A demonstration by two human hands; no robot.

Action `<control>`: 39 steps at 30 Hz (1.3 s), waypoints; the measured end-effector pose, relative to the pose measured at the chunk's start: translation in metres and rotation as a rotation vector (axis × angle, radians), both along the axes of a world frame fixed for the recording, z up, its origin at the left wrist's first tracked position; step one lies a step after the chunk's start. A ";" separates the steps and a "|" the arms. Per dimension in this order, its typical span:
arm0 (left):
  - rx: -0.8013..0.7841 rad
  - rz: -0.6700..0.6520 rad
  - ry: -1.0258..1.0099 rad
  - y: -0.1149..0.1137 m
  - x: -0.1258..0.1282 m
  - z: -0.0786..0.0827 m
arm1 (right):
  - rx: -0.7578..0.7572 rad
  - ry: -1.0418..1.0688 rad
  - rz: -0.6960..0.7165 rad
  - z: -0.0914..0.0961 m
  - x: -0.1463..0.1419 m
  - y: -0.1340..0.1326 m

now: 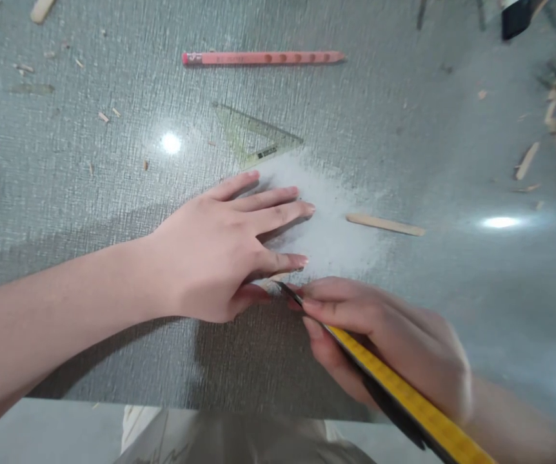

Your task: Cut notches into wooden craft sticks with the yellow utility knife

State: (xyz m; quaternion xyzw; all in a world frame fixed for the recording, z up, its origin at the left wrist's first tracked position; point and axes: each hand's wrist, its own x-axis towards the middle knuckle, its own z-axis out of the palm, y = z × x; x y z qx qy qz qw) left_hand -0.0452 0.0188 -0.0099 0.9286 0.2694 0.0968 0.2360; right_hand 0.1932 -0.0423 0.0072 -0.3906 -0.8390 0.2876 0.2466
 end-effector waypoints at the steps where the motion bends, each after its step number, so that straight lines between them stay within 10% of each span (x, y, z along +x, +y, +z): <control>1: 0.002 -0.002 0.000 0.000 0.000 0.000 | 0.008 0.020 0.005 -0.002 0.000 0.002; 39: -0.021 -0.006 -0.009 0.001 0.003 -0.001 | -0.027 -0.027 -0.075 0.000 -0.004 -0.004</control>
